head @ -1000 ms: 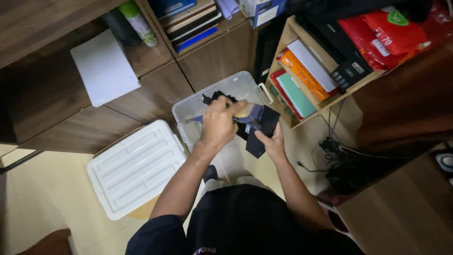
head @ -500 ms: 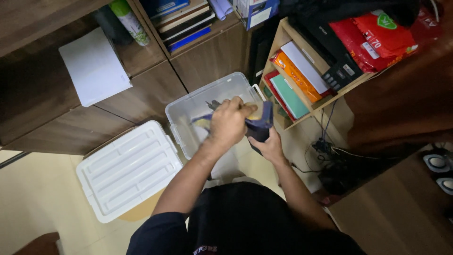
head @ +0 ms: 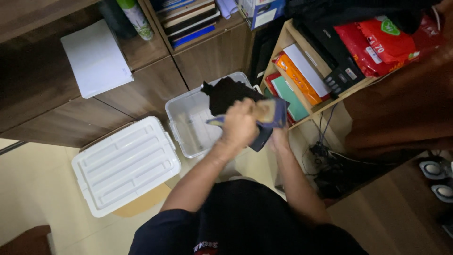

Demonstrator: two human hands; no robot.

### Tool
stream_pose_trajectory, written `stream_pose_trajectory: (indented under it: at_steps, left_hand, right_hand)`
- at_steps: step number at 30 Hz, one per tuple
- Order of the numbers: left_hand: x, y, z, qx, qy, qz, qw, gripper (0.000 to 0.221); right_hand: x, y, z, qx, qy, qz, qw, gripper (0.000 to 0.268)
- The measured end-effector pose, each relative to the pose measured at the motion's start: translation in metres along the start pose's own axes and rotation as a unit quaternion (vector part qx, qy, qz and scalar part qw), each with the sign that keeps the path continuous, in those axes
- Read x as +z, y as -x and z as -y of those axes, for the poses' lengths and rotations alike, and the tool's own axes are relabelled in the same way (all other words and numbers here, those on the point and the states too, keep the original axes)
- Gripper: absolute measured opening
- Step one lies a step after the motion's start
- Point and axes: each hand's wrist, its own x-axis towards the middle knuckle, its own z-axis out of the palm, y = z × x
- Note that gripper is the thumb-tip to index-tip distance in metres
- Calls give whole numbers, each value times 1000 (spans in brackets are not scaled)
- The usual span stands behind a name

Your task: Wiping dust off various trophies on a shelf with a cloth.

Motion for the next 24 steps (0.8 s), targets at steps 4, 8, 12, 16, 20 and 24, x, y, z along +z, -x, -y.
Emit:
stream_pose_trajectory:
  at_steps: [4, 8, 12, 16, 20, 24]
  left_hand:
    - [4, 27, -22, 68, -33, -24, 997, 32]
    - [-4, 50, -15, 75, -74, 2, 994, 20]
    - [-9, 55, 6, 19, 5, 6, 1000, 32]
    - [-21, 49, -4, -74, 116, -65, 988, 60]
    - [4, 63, -16, 10, 155, -87, 984, 53]
    - [-1, 76, -4, 115, 146, -64, 981, 53]
  right_hand:
    - [-28, -21, -12, 191, -261, 120, 939, 67]
    - [-25, -16, 16, 169, -186, -104, 962, 58]
    - [-28, -18, 17, 163, -296, -167, 926, 53]
    - [-19, -12, 7, 164, -375, -86, 908, 57]
    - [7, 22, 29, 187, -421, 22, 887, 62]
    - [-8, 9, 8, 167, -456, 124, 865, 62]
